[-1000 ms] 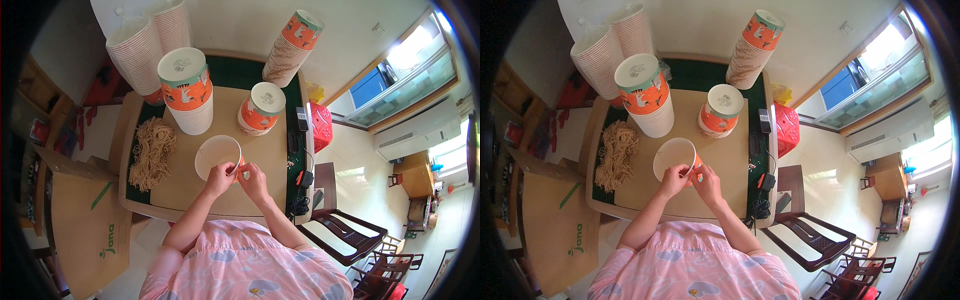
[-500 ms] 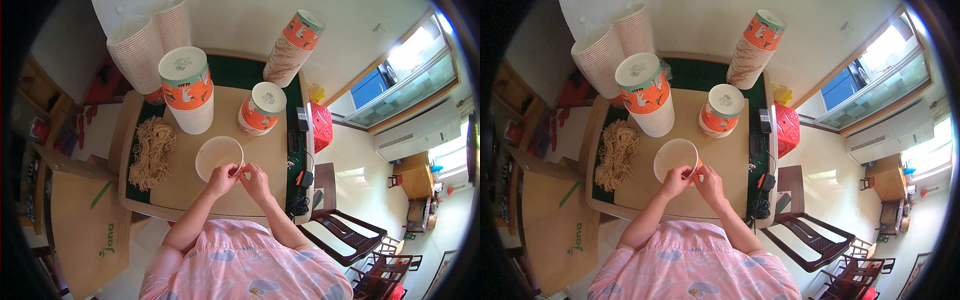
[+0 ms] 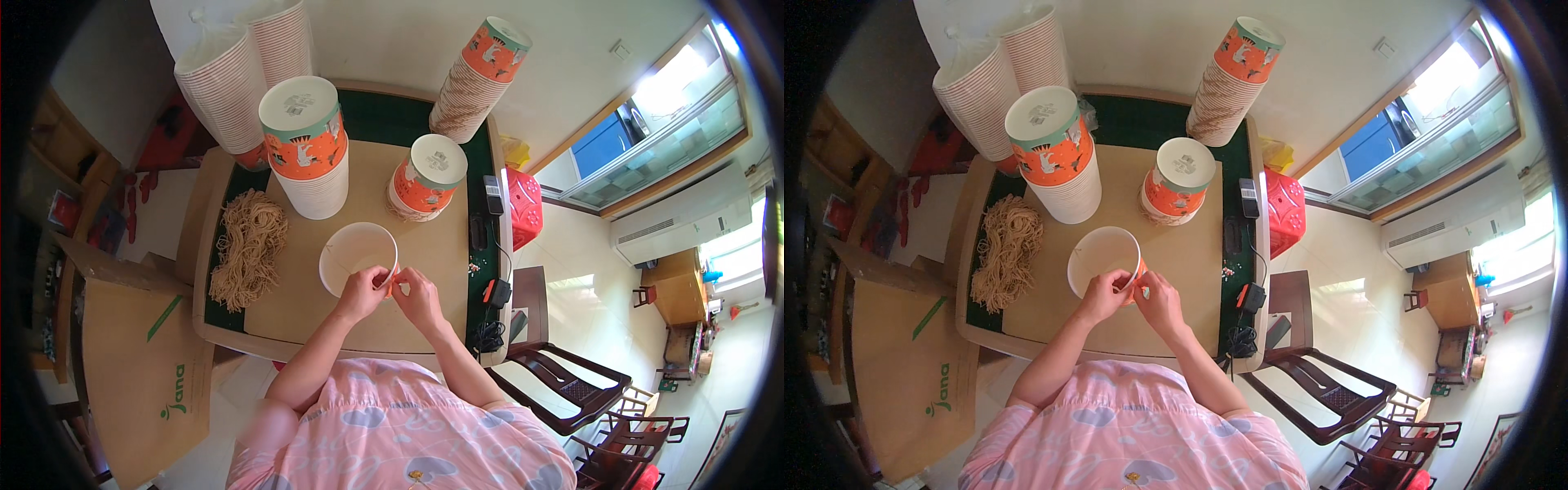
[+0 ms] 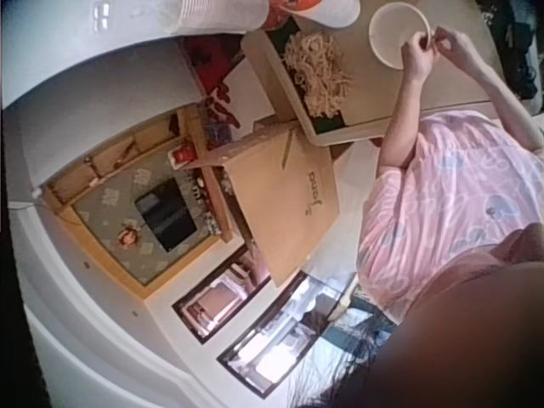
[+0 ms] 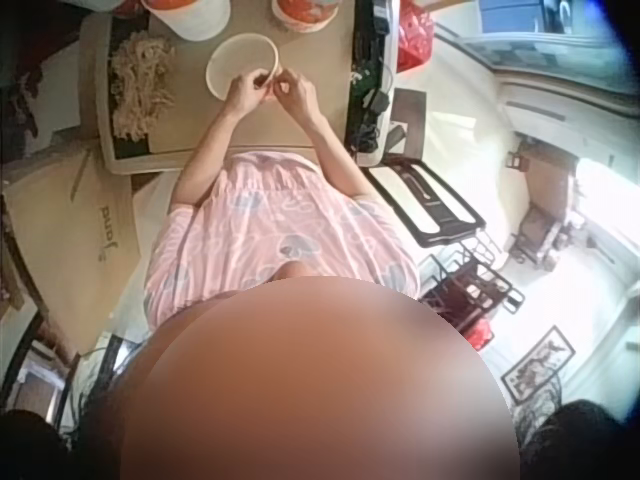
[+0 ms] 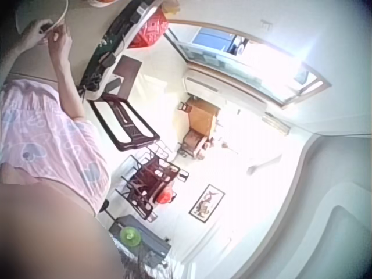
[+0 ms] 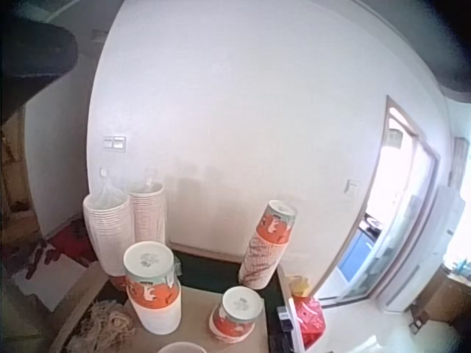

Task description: Untie a large bundle of string and organize paper cups on a workstation.

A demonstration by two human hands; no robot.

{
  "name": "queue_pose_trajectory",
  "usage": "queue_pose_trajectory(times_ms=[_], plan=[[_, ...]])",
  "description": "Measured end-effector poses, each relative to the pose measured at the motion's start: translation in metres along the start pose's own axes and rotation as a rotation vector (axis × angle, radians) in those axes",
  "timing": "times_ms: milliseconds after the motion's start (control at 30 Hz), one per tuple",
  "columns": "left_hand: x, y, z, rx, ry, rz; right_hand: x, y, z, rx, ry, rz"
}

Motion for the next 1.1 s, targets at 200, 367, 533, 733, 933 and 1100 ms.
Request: queue_pose_trajectory(times_ms=[200,367,533,733,933,1100], plan=[[0.002,0.0,-0.003,-0.018,-0.002,-0.016,-0.001,0.001,0.0,-0.001,-0.005,0.014],[0.006,0.0,-0.013,0.005,-0.019,-0.053,-0.001,0.002,0.01,0.012,0.037,0.018],[0.011,0.0,-0.023,-0.035,-0.011,-0.028,0.001,0.0,0.025,0.103,0.124,-0.017],[0.025,0.005,-0.04,0.0,0.138,0.016,0.008,-0.002,0.048,0.268,0.244,-0.088],[0.027,0.003,-0.058,-0.029,0.061,0.087,0.009,-0.01,0.07,0.464,0.603,-0.181],[0.027,0.0,-0.067,-0.088,-0.095,-0.015,0.011,-0.011,0.039,0.328,0.571,-0.175]])
Point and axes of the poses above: each hand's wrist, its own y-axis towards the middle knuckle, its own x-axis out of the palm, z = x × y, the point moved 4 cm from there along y, towards the middle knuckle, and after that the axes turned 8 degrees about x, right-handed, at the moved point
